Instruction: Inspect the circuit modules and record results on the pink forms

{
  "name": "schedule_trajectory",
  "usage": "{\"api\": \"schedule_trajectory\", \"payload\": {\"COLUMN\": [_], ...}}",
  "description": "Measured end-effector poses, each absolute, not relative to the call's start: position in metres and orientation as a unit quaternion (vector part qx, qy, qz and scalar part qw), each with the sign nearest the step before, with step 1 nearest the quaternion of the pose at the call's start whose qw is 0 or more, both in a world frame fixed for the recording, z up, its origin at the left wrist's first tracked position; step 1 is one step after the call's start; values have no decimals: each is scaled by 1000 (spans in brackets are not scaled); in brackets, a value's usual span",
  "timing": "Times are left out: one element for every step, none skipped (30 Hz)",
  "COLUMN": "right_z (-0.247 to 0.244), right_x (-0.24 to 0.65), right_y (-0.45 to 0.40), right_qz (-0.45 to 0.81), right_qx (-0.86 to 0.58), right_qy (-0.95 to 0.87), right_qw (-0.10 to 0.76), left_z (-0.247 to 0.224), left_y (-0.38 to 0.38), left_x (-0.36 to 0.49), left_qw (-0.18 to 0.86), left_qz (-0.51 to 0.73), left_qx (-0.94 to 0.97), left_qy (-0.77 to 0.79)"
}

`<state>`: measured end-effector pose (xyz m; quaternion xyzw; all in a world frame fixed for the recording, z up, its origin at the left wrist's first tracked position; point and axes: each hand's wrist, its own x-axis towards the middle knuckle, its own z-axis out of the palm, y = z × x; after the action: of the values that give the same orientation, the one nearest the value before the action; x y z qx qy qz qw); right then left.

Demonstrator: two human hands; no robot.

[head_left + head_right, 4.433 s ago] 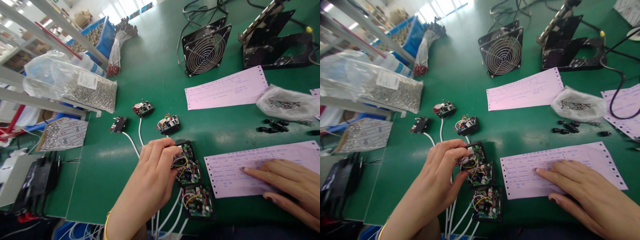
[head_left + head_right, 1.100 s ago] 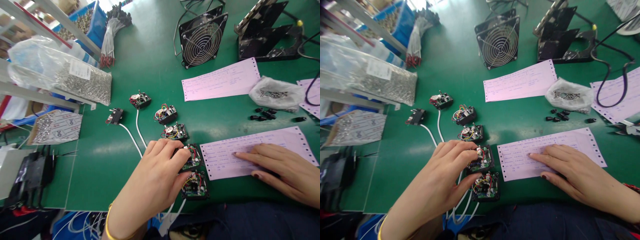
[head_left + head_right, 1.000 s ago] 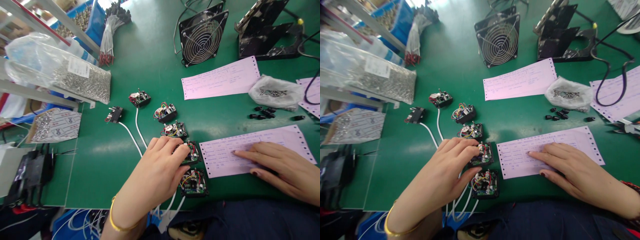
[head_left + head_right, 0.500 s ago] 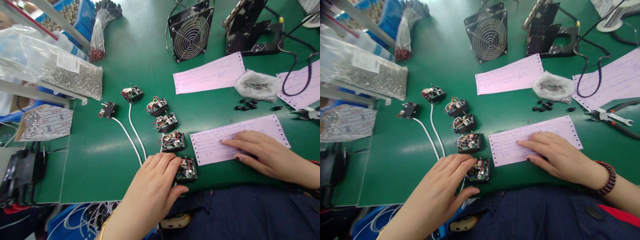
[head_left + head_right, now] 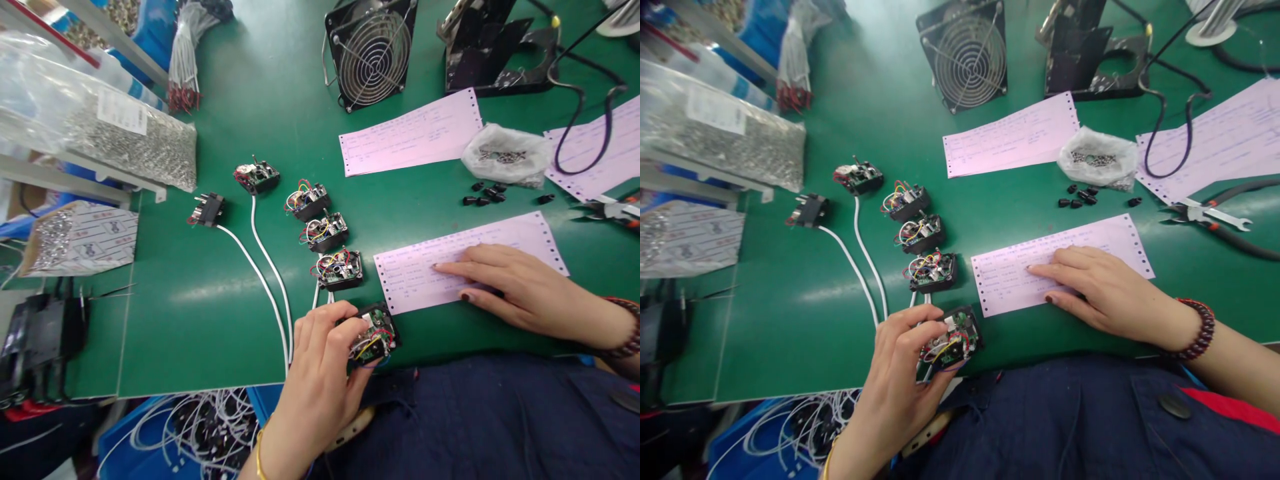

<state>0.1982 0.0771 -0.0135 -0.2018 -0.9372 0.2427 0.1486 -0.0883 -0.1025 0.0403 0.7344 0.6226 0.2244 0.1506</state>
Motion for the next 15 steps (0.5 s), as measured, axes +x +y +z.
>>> {"api": "schedule_trajectory", "payload": {"right_z": [-13,-13,-13,-13,-12,-12,-12,-13,-13,-13,-14,-14,-15,-15,-15], "right_x": [198,198,198,197,197,197,197,197,197,197,197,198,198,198,198], "right_y": [77,77,77,77,78,78,78,78,78,78,77,77,77,77,77], "right_qz": [242,240,237,236,235,235,236,238,241,244,246,247,249,250,250], "right_qx": [-202,-201,-200,-199,-198,-198,-199,-201,-202,-203,-205,-205,-206,-206,-205], "right_qy": [-937,-938,-939,-939,-940,-939,-939,-938,-937,-936,-935,-935,-934,-934,-935], "right_qw": [149,150,150,150,151,151,152,152,152,153,152,151,151,149,147], "left_z": [41,42,42,42,43,43,42,42,42,42,42,42,42,42,42], "left_y": [-103,-103,-103,-103,-103,-103,-103,-103,-103,-103,-102,-102,-101,-101,-100], "left_x": [-88,-88,-89,-89,-89,-89,-89,-90,-90,-90,-89,-89,-89,-89,-89], "left_qw": [152,153,154,156,158,161,163,165,166,167,168,168,168,167,167], "left_qz": [231,237,242,247,251,254,257,259,260,261,263,264,264,265,265], "left_qx": [733,730,728,727,726,725,725,724,723,723,722,722,722,722,722], "left_qy": [622,622,622,621,620,619,618,618,617,618,617,617,617,617,617]}}
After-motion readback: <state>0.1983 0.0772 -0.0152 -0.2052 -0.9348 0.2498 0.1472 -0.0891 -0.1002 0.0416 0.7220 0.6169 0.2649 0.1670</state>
